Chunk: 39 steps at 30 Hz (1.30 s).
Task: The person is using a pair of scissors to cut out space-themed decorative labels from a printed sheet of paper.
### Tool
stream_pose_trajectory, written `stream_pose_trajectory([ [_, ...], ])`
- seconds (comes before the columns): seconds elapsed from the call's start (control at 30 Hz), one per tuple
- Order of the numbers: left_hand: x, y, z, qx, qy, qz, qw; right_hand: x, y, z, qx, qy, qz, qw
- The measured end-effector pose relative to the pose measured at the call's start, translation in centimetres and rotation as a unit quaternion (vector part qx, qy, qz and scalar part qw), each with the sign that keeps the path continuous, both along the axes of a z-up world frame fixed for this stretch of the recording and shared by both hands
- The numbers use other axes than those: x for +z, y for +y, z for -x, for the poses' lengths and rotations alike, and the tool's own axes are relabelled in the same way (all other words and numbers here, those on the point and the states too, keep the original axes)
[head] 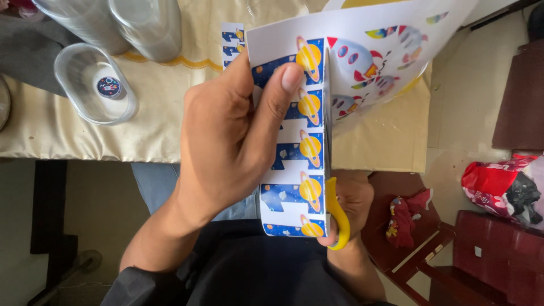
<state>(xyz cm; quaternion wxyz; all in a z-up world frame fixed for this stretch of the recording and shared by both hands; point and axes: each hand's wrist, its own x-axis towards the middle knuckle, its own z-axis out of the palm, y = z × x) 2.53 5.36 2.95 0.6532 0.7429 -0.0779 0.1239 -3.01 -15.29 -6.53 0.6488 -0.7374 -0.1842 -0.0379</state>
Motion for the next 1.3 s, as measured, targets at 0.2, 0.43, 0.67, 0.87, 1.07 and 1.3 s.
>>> stream_pose_trajectory([
  [0.2,-0.3,0.2,0.4,0.008,-0.014,0.01,1.0,0.3,0.4,0.0,-0.003,0.004,-0.016,1.0],
  [0.43,-0.4,0.6,0.4,0.013,-0.014,-0.012,1.0,-0.7,0.1,-0.1,0.007,0.038,-0.035,0.999],
  [0.67,-0.1,0.3,0.2,0.009,-0.007,-0.031,0.999,-0.3,0.9,-1.3,0.032,0.049,-0.093,0.994],
  [0.87,-0.3,0.1,-0.6,0.02,-0.003,-0.031,0.999,-0.1,1.0,-1.9,0.031,0.054,-0.088,0.994],
  [1.07,-0.9,-0.1,-1.3,-0.004,0.026,-0.026,0.999,-1.2,0.5,-2.4,0.038,0.067,-0.098,0.992],
  [1.3,-7.9,1.6,-5.5,-0.024,0.096,0.015,0.995,-5.4,1.0,-6.0,0.066,0.172,-0.16,0.97],
])
